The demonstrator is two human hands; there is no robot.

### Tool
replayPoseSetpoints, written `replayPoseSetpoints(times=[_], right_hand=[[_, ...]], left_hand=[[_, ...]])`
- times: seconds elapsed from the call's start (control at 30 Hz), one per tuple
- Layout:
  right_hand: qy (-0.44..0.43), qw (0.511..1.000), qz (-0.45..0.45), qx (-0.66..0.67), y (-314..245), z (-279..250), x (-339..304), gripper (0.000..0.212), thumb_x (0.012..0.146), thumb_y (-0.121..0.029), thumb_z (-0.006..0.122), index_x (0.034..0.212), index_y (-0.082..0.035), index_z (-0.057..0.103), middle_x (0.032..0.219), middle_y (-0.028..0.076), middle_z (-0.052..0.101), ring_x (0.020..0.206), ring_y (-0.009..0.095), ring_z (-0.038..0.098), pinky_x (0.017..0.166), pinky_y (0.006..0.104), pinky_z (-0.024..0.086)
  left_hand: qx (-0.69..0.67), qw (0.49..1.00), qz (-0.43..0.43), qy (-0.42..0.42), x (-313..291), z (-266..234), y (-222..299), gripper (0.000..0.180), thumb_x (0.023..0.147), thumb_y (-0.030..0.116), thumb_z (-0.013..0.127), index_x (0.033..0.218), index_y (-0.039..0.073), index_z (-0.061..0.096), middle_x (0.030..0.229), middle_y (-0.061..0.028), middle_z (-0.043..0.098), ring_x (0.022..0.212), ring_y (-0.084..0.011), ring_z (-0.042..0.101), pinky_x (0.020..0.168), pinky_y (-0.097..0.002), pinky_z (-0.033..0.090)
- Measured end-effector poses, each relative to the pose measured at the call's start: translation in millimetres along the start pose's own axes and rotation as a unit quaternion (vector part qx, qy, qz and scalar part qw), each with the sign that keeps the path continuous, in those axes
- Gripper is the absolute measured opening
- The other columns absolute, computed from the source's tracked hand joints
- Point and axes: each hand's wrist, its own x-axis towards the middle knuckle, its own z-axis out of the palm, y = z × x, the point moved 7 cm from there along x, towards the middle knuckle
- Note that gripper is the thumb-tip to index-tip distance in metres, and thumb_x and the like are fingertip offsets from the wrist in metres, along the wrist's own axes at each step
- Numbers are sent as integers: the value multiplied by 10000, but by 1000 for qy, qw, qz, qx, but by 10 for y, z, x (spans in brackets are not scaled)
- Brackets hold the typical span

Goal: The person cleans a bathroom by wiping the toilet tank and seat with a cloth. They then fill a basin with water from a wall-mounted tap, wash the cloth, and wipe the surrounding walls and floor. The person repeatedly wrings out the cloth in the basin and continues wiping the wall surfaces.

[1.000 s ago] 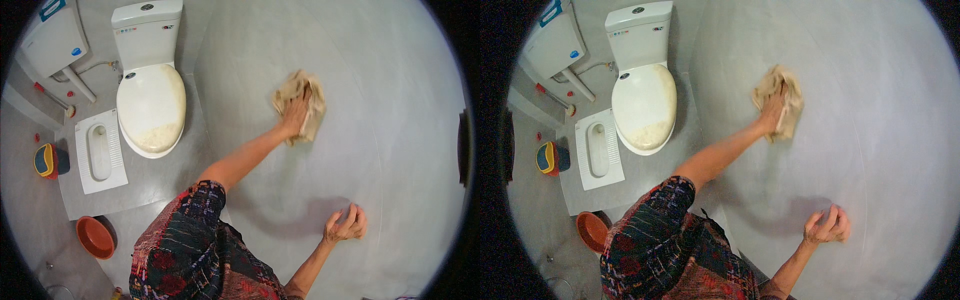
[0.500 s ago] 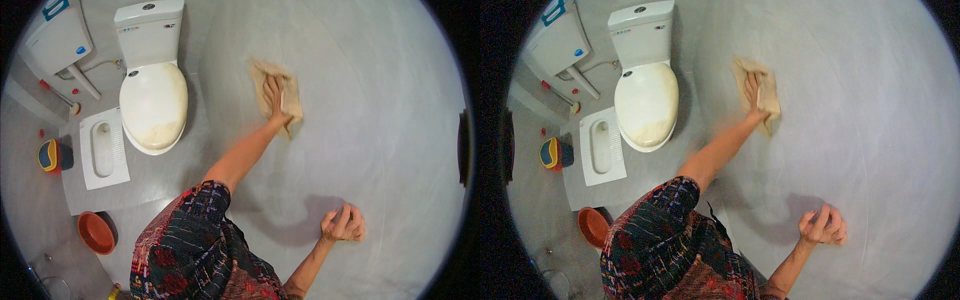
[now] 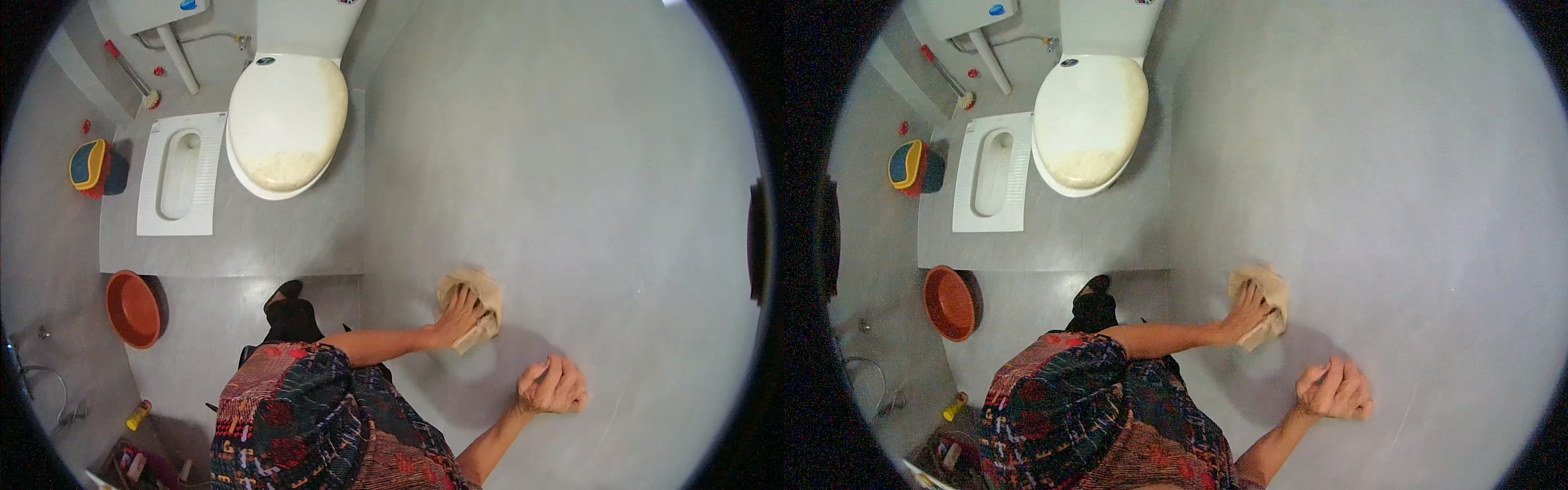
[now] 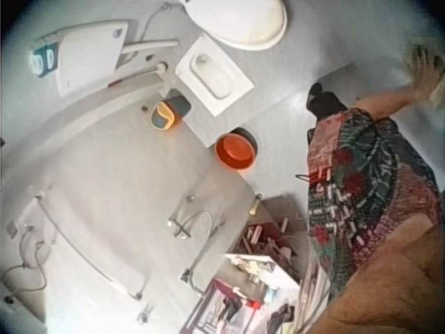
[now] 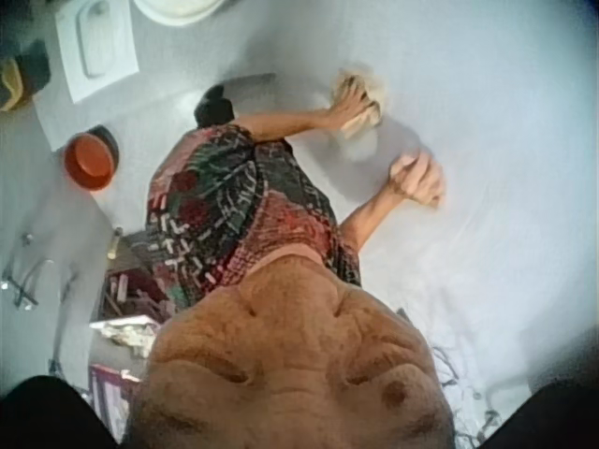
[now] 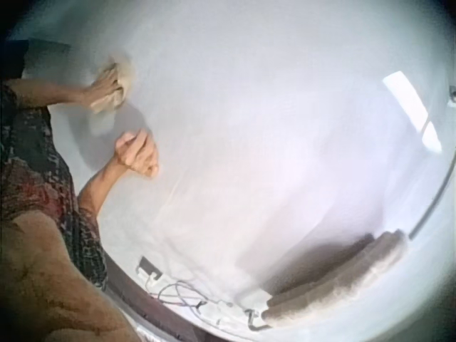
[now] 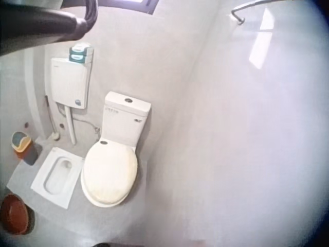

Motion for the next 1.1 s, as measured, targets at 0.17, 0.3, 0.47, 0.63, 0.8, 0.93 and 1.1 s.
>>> replayPoseSetpoints(times=[0.17, 0.3, 0.47, 0.63, 0.8, 0.93, 1.1], right_hand=[[1, 1000, -6, 12, -135, 58, 92, 141, 721, -182, 507, 667, -124, 625, 707, -9, 596, 690, 173, 520, 725, 309, 256], [-28, 999, 2, -18, -82, 81, 60, 143, 727, -169, 503, 681, -122, 630, 715, -19, 604, 687, 146, 521, 736, 286, 268], [-58, 997, 6, -49, -64, 101, 2, 134, 735, -175, 508, 708, -124, 628, 715, -27, 601, 688, 142, 514, 729, 290, 269], [-68, 996, 10, -57, -68, 95, -6, 141, 742, -176, 510, 697, -115, 629, 714, -22, 600, 677, 152, 514, 728, 292, 272], [-42, 998, -4, -42, -74, 101, 23, 152, 739, -183, 514, 683, -106, 632, 693, -12, 598, 670, 159, 517, 723, 293, 277], [-30, 999, -13, -20, -85, 85, 37, 148, 732, -177, 515, 666, -101, 624, 680, -6, 594, 656, 161, 518, 714, 292, 280], [-21, 999, -22, 32, -131, 26, 131, 144, 720, -164, 513, 642, -101, 617, 668, 1, 588, 641, 158, 516, 711, 286, 282]], left_hand=[[191, 948, -156, 200, 755, -84, -1105, 674, 704, 207, 620, 1288, 33, 331, 1241, -258, 338, 1191, -436, 289, 992, -550, 215], [26, 937, -237, 256, 1432, -618, -1914, 867, 696, 200, 617, 1371, 20, 103, 1392, -225, 146, 1273, -427, 171, 1042, -511, 132], [201, 929, -304, -72, 2216, -975, -2660, 769, 751, 164, 560, 1376, 7, 139, 1403, -226, 169, 1302, -415, 119, 1072, -494, 82], [-104, 929, -333, 127, 2012, -1080, -2770, 683, 830, 270, 458, 1382, 7, 153, 1434, -182, 143, 1324, -386, 87, 1087, -470, 62], [-210, 868, -438, 104, 1368, -391, -2659, 674, 902, 395, 334, 1416, 60, 54, 1471, -159, 54, 1347, -318, 60, 1096, -429, 45], [-304, 832, -464, 27, 589, 194, -2119, 661, 928, 420, 228, 1421, 107, -82, 1488, -114, -48, 1369, -289, -37, 1104, -405, 7], [-363, 785, -501, -33, -368, 1013, -1467, 658, 916, 418, 247, 1422, 87, -13, 1482, -112, 12, 1361, -275, 36, 1108, -389, 43]])
